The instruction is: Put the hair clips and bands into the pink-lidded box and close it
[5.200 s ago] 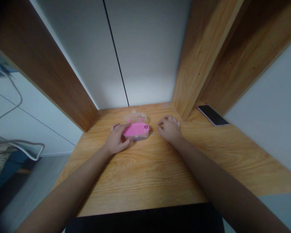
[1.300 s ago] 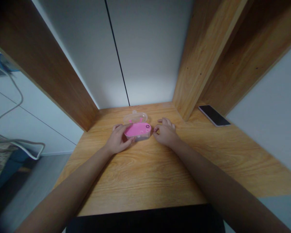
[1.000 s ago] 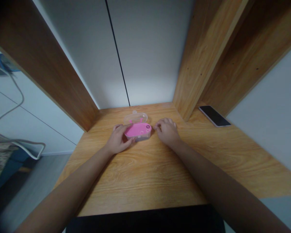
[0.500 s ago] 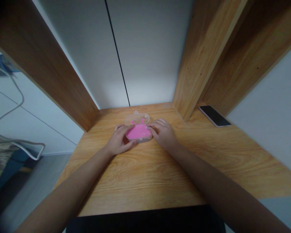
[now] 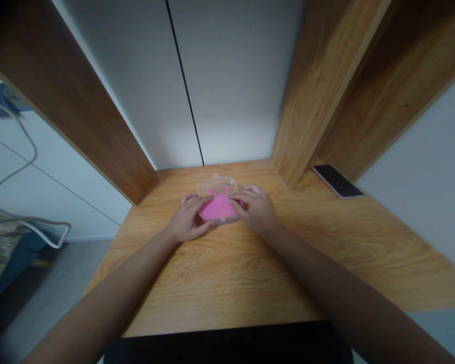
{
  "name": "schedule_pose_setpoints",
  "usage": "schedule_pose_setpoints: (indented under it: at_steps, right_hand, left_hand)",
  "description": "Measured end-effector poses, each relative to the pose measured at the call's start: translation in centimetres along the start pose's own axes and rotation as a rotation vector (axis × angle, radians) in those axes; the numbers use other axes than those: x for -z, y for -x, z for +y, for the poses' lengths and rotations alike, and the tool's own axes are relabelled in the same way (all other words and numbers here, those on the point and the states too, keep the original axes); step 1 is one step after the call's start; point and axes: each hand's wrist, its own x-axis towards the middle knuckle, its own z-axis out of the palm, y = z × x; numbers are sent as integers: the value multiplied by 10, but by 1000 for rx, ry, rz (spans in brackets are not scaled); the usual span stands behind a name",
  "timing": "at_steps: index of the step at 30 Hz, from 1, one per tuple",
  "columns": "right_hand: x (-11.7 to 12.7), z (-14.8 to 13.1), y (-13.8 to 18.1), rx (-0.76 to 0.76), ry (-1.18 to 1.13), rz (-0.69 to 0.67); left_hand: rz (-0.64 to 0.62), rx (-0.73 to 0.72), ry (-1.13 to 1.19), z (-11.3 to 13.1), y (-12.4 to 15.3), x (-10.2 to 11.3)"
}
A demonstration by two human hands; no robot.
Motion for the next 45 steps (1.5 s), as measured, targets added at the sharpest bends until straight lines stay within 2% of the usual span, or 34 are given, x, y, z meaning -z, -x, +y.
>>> schedule_pose_setpoints:
  at_steps: [7,24,32,45]
  right_hand:
    - [4,-3,-1,22,-53,17]
    - [4,2,2,23,-3,-90]
    - [7,-2,2,83,-42,-157]
    - [6,0,2,39,-19,-117]
  left_hand:
    - [-1,1,-7,0,0,-1]
    - [-18,9,-12,-1,0,0]
    - [-19,18,-11,-1,-1,0]
    - [-31,42,10,-1,0,0]
